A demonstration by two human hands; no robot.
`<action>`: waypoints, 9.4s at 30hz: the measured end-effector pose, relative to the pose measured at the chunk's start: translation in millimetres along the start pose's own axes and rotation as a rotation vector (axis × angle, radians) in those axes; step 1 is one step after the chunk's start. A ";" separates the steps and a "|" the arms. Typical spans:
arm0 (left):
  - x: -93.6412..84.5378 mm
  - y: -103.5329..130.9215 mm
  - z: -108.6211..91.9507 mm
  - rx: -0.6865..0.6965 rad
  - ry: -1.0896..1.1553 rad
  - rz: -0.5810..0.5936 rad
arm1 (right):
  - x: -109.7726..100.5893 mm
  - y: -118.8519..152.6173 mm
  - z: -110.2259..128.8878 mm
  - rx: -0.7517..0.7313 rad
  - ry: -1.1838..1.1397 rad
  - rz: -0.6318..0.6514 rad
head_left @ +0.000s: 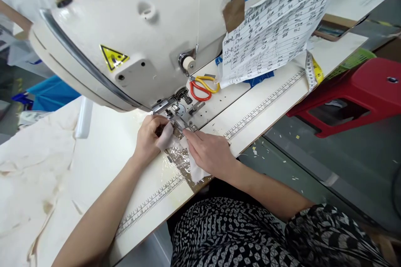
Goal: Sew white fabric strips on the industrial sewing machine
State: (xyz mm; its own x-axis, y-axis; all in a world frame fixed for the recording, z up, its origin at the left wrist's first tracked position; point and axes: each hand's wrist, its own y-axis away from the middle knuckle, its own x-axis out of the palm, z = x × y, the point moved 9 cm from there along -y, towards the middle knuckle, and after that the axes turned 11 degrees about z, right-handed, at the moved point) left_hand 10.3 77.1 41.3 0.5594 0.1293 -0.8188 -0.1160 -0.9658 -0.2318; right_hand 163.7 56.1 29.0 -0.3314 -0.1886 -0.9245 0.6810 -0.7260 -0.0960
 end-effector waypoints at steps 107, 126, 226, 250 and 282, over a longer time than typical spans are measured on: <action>16.3 17.3 -26.3 0.256 -0.433 0.102 | 3.0 64.2 -16.8 0.243 -0.996 0.018; 9.9 23.5 -34.5 0.342 -0.403 0.066 | -3.6 34.9 -10.1 0.146 -0.845 0.057; 2.6 -9.8 17.3 -0.060 -0.116 0.041 | 4.1 -6.3 -1.7 0.065 -0.006 0.051; 0.0 -1.6 -14.8 0.314 -0.355 0.046 | 2.8 -6.4 0.5 0.087 0.022 0.051; 20.8 28.6 -50.6 0.263 -0.526 0.133 | -14.2 74.0 5.5 0.002 -0.069 0.049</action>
State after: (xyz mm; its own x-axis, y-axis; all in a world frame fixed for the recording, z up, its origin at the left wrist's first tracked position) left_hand 60.1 40.8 44.2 0.0530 0.1699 -0.9840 -0.3940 -0.9019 -0.1769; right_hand 215.2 1.3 37.1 -0.3421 -0.2693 -0.9002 0.6965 -0.7158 -0.0505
